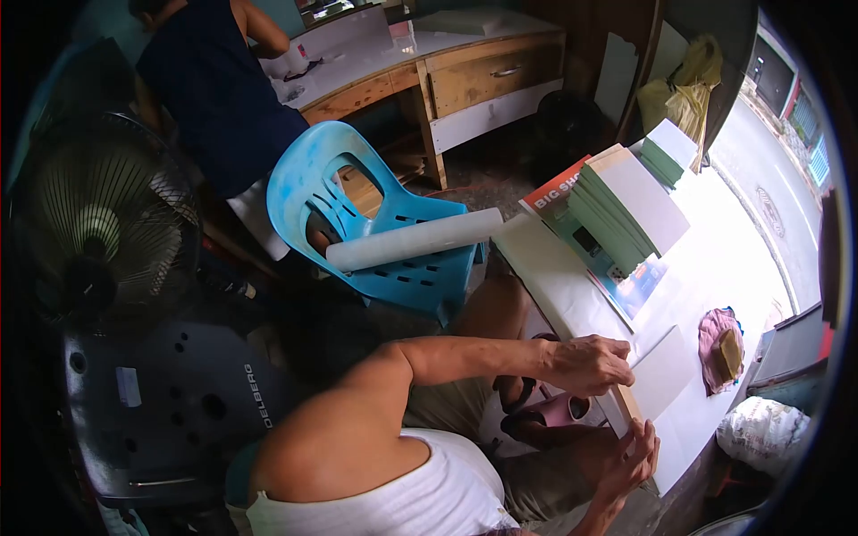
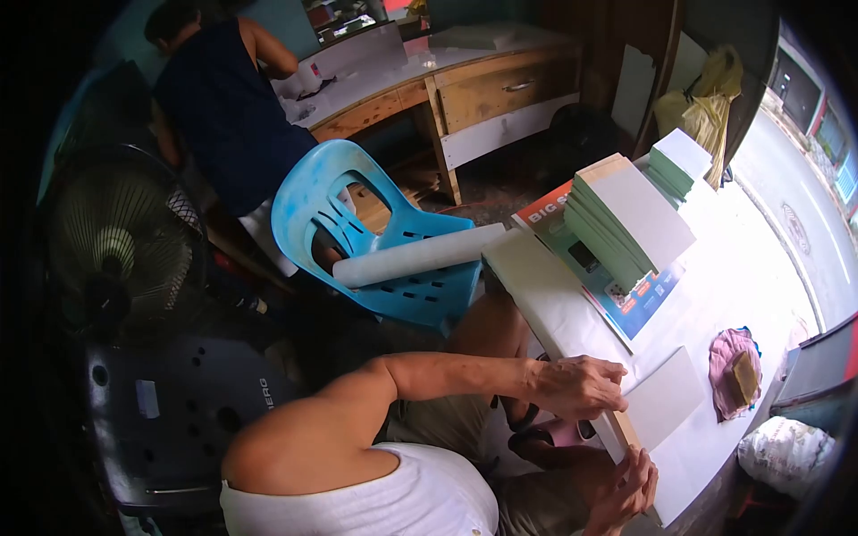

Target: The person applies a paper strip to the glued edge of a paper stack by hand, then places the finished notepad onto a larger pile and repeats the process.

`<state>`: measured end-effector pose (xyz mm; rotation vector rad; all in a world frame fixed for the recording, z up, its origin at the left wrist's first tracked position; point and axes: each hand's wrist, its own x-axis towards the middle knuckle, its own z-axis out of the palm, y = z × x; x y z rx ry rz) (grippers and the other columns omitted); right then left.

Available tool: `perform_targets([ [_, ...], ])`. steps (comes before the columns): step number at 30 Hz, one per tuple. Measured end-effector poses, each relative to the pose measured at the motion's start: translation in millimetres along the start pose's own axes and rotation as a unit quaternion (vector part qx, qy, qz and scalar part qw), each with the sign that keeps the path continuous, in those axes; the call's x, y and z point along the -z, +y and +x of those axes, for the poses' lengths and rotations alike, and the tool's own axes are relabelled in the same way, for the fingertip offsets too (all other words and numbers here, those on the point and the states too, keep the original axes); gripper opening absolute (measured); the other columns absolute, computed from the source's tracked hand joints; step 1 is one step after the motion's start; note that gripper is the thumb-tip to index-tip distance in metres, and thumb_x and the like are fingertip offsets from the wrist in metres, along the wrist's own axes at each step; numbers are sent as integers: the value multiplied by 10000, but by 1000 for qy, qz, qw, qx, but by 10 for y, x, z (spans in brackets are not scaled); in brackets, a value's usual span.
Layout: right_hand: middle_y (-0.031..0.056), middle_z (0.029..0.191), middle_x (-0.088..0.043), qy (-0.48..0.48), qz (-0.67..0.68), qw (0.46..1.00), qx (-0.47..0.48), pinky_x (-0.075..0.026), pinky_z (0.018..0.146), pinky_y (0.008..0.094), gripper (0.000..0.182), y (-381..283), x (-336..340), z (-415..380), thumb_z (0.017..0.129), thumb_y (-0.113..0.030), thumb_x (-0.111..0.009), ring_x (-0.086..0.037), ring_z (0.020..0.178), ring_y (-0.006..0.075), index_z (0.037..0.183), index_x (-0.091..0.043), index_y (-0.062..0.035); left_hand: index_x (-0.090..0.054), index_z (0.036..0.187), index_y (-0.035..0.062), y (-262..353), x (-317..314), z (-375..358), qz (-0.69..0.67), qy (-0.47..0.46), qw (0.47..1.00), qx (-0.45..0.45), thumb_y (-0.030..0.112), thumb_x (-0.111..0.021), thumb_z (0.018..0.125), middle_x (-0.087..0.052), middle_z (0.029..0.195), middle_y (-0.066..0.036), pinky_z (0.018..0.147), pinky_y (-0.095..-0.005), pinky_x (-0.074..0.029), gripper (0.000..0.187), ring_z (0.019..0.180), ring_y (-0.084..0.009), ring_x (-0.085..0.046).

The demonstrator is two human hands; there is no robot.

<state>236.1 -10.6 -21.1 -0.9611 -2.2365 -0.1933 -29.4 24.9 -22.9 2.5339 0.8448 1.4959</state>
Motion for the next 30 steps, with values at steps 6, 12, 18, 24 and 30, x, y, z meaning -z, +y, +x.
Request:
perform_targets([
  [6,202,1068,-716,14,28,999,23,-559,738,470,404,-155,-39,242,889,92,-673,-698,842,394,1271,-554,42,-620,1045,25,128,-8,23,-8,9,1000,-16,0,-704,699,-607,864,-80,866,-366,-547,358,869,-291,-615],
  [12,189,966,-715,18,59,997,37,-570,725,443,421,-212,-63,335,860,100,-689,-704,827,354,1255,-555,37,-646,1012,21,187,-121,62,-7,-37,999,7,2,-708,740,-641,906,-61,816,-363,-570,280,849,-254,-661],
  [18,151,1015,-736,12,-17,997,-68,-593,778,413,445,70,352,-107,858,81,-718,-732,872,323,1264,-554,0,-667,1066,45,130,-158,5,-30,3,999,42,13,-750,785,-673,1014,-81,835,-376,-587,295,887,-275,-670],
  [24,182,1134,-711,25,90,982,-163,-575,875,438,453,-225,299,60,894,-85,-771,-704,988,352,1292,-573,4,-654,1185,63,359,-129,-8,6,21,990,139,106,-812,801,-620,1245,-146,893,-414,-591,417,1106,-347,-657],
  [30,167,1072,-725,58,26,998,-28,-577,850,449,378,-484,-28,49,884,-13,-740,-703,938,349,1238,-613,20,-636,1227,60,513,12,-197,12,13,986,164,167,-825,807,-582,1327,-155,968,-428,-569,473,1208,-381,-622],
])
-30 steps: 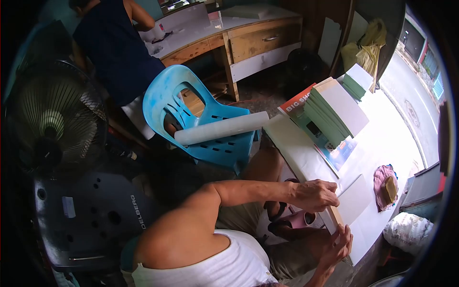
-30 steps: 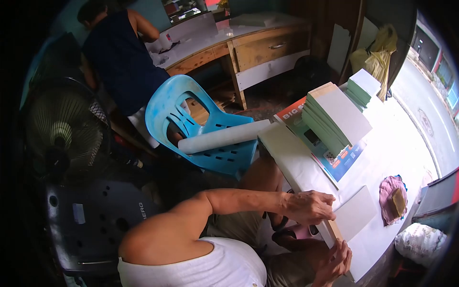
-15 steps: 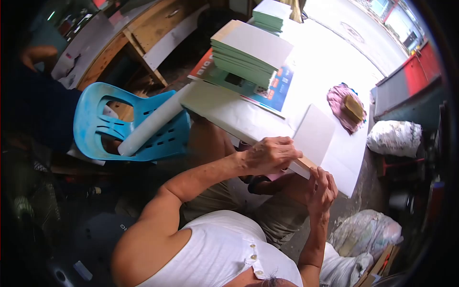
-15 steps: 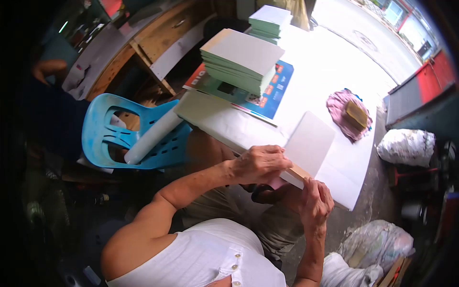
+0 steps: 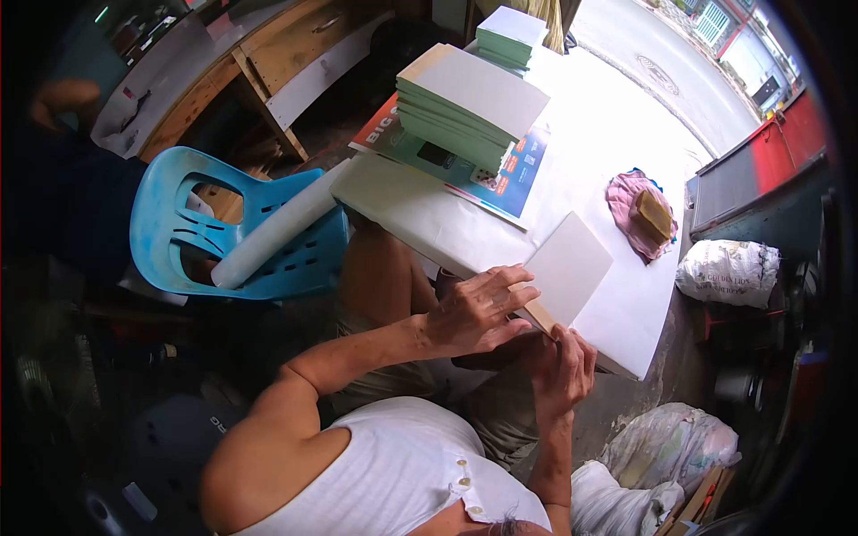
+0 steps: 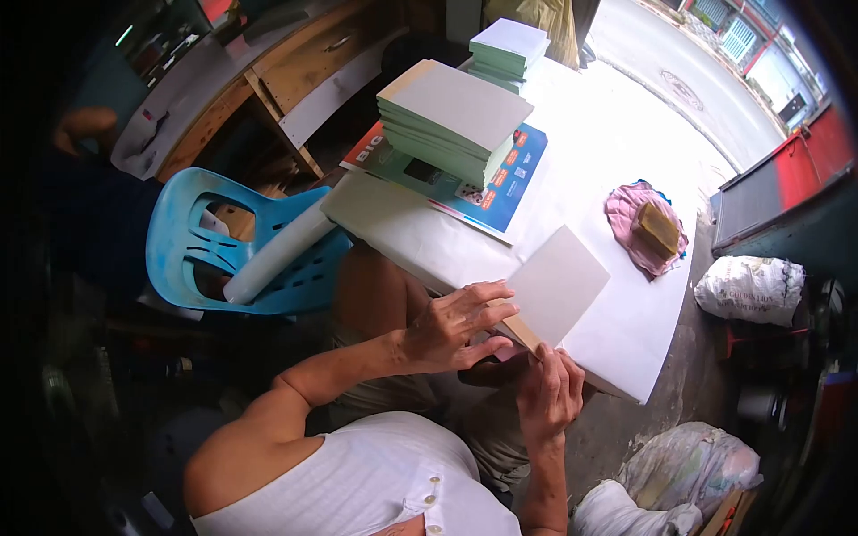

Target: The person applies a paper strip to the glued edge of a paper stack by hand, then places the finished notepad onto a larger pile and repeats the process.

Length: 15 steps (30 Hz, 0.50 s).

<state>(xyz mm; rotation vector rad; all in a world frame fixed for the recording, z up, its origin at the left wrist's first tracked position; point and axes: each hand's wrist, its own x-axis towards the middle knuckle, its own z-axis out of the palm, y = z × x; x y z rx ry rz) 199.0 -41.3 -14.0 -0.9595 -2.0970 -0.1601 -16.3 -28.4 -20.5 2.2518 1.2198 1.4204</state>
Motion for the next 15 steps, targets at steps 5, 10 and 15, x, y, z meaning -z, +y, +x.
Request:
perform_targets([
  [5,195,1018,-723,6,13,995,99,-625,803,446,287,-94,43,186,889,81,-667,-706,868,327,1169,-609,60,-654,1219,79,120,263,59,155,1,982,-104,224,-776,839,-623,1292,-110,1029,-467,-520,425,1211,-304,-629],
  [10,191,978,-723,23,18,988,148,-633,781,439,277,-117,59,495,886,76,-666,-703,842,321,1155,-603,54,-693,1170,101,40,145,270,172,-19,961,-217,227,-703,874,-714,1112,-44,997,-460,-526,322,1090,-214,-672],
  [15,185,1237,-673,12,74,997,15,-483,1003,483,638,-44,112,805,798,-32,-784,-638,1099,403,1368,-502,4,-728,1026,100,99,496,761,-38,6,985,-168,66,-775,804,-740,857,-55,691,-334,-579,230,784,-216,-722],
])
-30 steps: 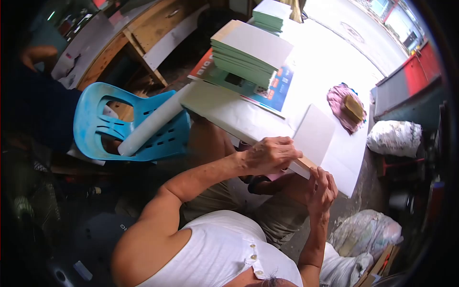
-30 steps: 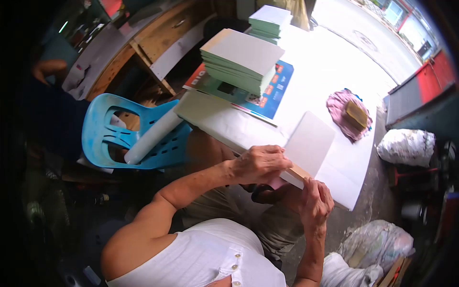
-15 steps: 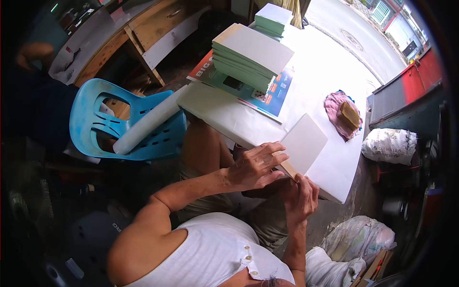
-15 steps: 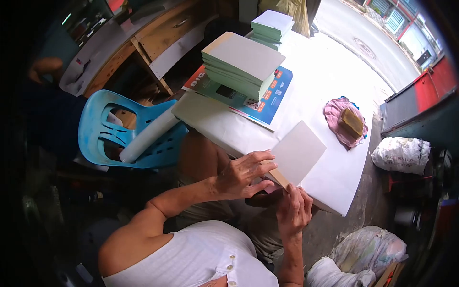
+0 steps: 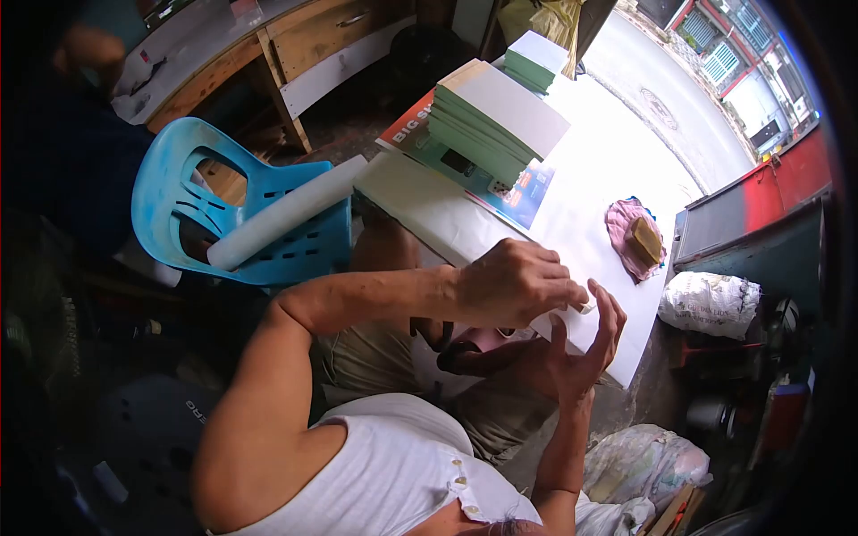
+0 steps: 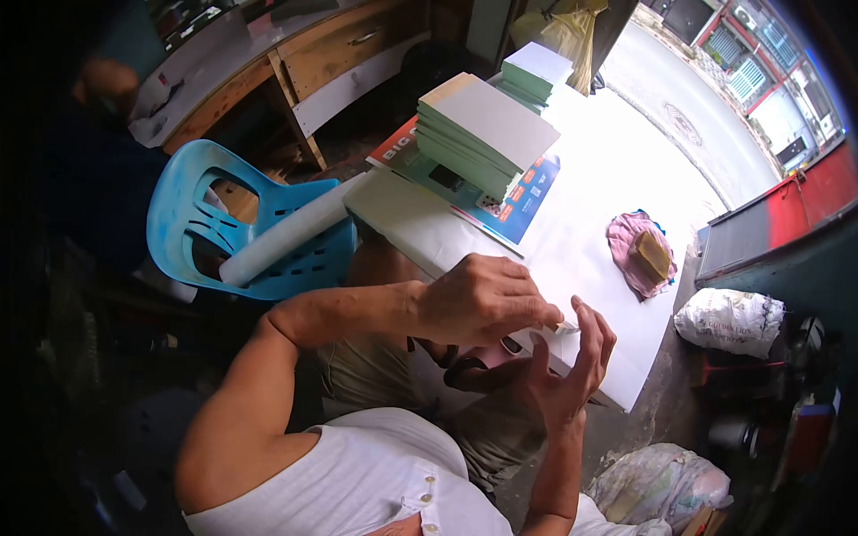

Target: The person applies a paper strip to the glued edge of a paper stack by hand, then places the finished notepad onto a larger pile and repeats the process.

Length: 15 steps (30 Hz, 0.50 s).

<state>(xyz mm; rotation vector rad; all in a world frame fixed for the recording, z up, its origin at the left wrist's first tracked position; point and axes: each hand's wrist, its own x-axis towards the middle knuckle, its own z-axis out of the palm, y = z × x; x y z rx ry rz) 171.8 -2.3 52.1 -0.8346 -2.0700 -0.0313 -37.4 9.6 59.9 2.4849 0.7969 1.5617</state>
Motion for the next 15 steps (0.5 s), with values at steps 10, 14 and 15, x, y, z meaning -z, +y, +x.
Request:
perform_targets([
  [10,155,1017,-738,79,-70,993,44,-577,807,418,283,300,-11,1410,937,14,-639,-720,911,289,1211,-692,-30,-729,1065,103,-747,1312,1182,-27,36,999,20,141,-755,916,-761,1048,-65,993,-430,-542,156,1046,-203,-719],
  [14,154,1161,-701,52,-129,985,102,-570,890,434,380,182,-434,1889,900,-8,-658,-661,1080,330,1275,-657,-70,-706,1141,126,-1367,1841,1170,32,3,997,73,108,-726,931,-742,1095,-64,1030,-436,-515,212,1095,-224,-687],
  [15,157,1219,-677,1,-94,991,93,-563,913,439,397,211,-616,1857,896,-42,-680,-638,1125,336,1289,-645,-73,-696,1168,122,-1498,1937,1035,18,-34,992,121,108,-727,926,-730,1130,-64,1039,-429,-509,244,1123,-225,-673],
])
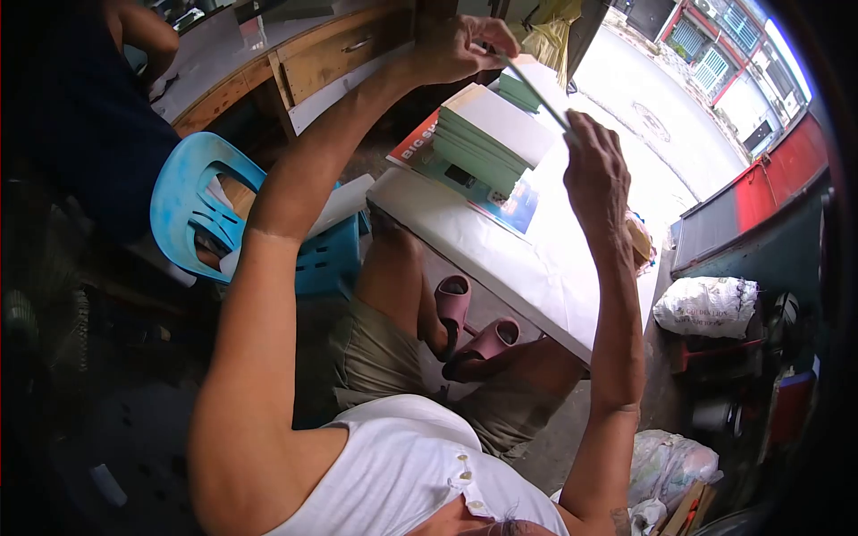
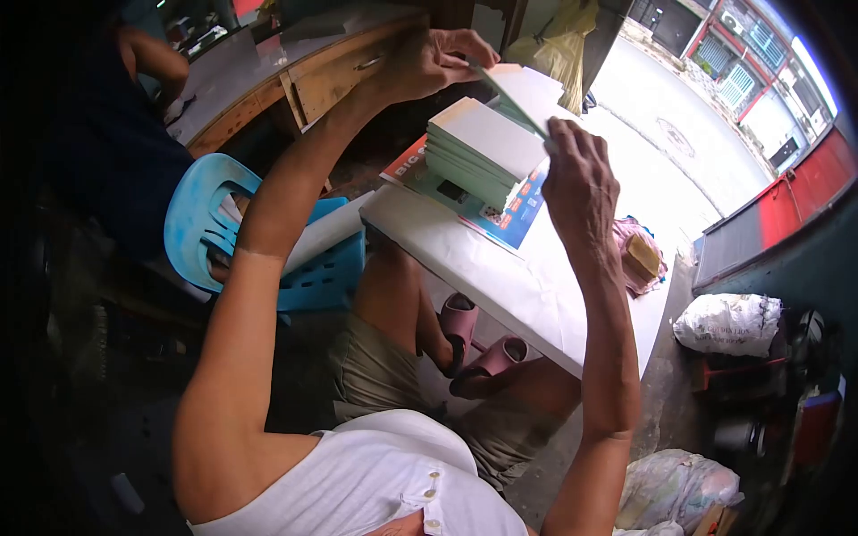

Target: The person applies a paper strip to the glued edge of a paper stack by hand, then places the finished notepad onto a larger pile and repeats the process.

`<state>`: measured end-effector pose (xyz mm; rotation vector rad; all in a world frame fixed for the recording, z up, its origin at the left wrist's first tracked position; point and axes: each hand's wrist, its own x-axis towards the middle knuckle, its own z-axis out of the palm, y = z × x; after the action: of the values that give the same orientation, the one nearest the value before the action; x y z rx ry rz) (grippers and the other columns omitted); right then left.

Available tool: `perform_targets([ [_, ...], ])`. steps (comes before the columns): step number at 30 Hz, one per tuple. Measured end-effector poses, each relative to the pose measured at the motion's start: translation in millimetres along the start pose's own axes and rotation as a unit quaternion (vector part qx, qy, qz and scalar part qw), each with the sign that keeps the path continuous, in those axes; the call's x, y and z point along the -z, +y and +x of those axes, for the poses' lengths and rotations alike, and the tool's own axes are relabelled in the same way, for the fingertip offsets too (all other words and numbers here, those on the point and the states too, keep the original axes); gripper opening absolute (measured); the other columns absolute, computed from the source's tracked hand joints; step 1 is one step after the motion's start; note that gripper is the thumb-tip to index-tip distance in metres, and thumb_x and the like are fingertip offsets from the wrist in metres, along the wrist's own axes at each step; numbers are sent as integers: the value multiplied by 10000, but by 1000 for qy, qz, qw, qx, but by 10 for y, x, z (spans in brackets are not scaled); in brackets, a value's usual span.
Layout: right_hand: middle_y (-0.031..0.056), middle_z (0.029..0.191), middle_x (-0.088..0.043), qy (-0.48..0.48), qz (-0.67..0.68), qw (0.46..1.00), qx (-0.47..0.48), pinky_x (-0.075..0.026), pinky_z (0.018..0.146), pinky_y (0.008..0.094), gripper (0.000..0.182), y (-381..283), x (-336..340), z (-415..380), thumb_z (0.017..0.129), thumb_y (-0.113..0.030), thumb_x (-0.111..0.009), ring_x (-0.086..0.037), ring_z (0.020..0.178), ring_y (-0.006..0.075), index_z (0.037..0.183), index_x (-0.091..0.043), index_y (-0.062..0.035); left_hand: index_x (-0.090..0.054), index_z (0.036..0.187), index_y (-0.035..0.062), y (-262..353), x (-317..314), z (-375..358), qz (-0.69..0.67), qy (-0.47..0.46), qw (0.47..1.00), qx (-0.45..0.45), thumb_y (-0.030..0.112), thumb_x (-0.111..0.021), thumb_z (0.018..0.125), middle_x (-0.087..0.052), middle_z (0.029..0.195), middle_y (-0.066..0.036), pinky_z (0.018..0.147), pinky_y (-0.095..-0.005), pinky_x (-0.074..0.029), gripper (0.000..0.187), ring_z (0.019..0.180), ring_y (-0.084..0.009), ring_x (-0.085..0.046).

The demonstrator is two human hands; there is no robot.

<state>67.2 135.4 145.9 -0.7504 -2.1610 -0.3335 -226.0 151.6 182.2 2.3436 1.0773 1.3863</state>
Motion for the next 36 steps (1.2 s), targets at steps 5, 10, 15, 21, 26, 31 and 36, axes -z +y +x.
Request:
perform_targets([
  [5,257,1460,-451,-95,42,990,-100,-489,1025,512,708,-121,-430,-435,789,-290,-849,-464,1326,414,1381,-551,-41,-510,1446,66,-309,90,-656,-16,-167,960,225,192,-830,806,-567,1415,-131,1158,-472,-394,726,1362,-272,-500],
  [10,289,1117,-699,-99,70,976,-182,-550,896,461,648,-72,-420,-466,865,-295,-778,-702,1015,415,1310,-537,112,-428,1503,-5,-312,-9,-750,96,-156,960,212,424,-856,798,-611,1379,-215,1112,-416,-458,929,1270,-326,-600],
  [15,313,1141,-691,-103,199,950,-219,-566,886,450,567,151,-632,-387,900,-217,-725,-707,1065,395,1314,-534,120,-695,1250,42,-503,-101,-737,163,-73,972,155,316,-845,759,-731,1145,-195,987,-398,-532,583,1076,-330,-705],
  [21,332,858,-695,-206,85,958,-182,-566,777,499,292,-41,-607,-104,868,-60,-607,-708,820,495,1076,-555,138,-729,1195,58,-612,-168,-747,173,-39,971,163,259,-814,772,-739,1109,-185,953,-397,-550,475,1017,-327,-722],
  [26,331,774,-683,-241,47,954,-171,-578,690,492,194,-97,-583,-17,828,3,-586,-724,720,452,974,-562,129,-708,1224,3,-403,-134,-720,230,-52,953,190,139,-791,839,-766,1046,-177,883,-340,-582,416,941,-243,-752],
  [31,303,736,-687,-209,72,960,-174,-579,636,483,196,-110,-559,-67,860,-38,-632,-725,657,420,960,-574,121,-776,1060,33,-565,-161,-819,73,41,976,201,223,-848,807,-775,965,-157,823,-324,-584,324,846,-213,-756],
  [36,295,722,-688,-193,61,968,-149,-585,606,465,182,-48,-636,-112,867,-34,-642,-726,633,402,950,-582,116,-788,889,32,-368,-332,-911,185,137,951,205,236,-865,786,-773,845,-107,705,-323,-587,241,710,-204,-745],
])
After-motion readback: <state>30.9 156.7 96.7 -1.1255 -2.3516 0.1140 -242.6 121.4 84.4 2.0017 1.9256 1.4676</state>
